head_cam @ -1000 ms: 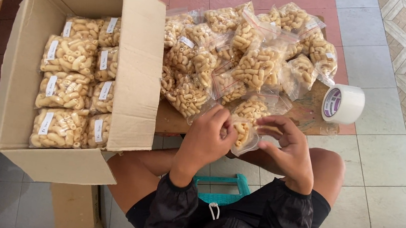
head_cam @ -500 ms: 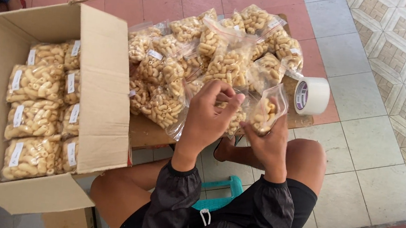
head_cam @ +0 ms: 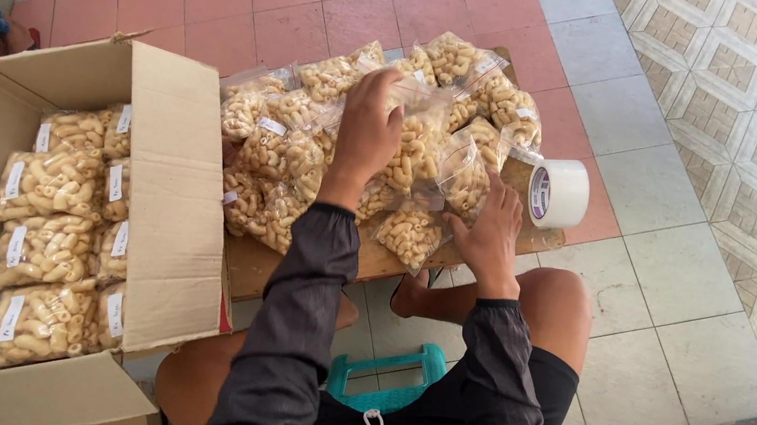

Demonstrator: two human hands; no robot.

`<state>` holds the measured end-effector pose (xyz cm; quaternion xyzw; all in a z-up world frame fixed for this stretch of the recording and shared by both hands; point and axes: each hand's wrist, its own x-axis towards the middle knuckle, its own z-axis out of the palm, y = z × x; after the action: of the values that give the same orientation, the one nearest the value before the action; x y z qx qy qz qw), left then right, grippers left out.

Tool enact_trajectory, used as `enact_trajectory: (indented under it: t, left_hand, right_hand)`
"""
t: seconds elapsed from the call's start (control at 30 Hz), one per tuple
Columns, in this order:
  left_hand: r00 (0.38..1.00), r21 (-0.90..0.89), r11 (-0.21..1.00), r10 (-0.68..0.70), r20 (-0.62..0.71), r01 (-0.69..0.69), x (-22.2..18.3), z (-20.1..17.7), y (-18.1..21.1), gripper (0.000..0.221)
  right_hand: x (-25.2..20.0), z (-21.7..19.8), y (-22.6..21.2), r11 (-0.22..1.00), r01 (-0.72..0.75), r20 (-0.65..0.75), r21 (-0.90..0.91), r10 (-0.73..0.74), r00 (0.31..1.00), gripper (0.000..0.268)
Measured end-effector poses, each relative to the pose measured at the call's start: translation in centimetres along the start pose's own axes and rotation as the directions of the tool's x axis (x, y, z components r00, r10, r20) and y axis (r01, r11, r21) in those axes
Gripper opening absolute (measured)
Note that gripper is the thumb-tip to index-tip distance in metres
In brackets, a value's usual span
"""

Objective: Sealing small plastic bags of snacks and packing them into a cardboard box.

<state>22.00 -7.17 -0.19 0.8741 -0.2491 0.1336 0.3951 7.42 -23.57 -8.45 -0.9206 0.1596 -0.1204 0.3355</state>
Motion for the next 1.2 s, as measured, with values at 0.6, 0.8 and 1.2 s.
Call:
enact_trajectory:
  t: [0.6,0.8,1.2]
  left_hand:
    - [0.926,-0.335,0.901,-0.156,0.343,0.276,-2.1,-14.8,7.6,0.009]
    - [0.880,-0.555,0.684,-0.351,0.319,0.474,-9.2,-11.4,6.9,0.009]
    - [0.674,-0.883,0.109,-0.690,0.264,0.457,-22.0,-3.0,6.2,0.010]
  right_hand:
    - [-4.1,-7.7,-4.9,0.797,0.245,-0.245,0.551,-0.126,0.961,0.043]
    - [-5.2,-5.9,-10.8,0.649,0.211,-0.096,0.731,-0.208,0.973,0.026]
    - [-8.7,-4.9,-10.3,0.818,0.246,0.174,0.520,-0.384,0.907,0.021]
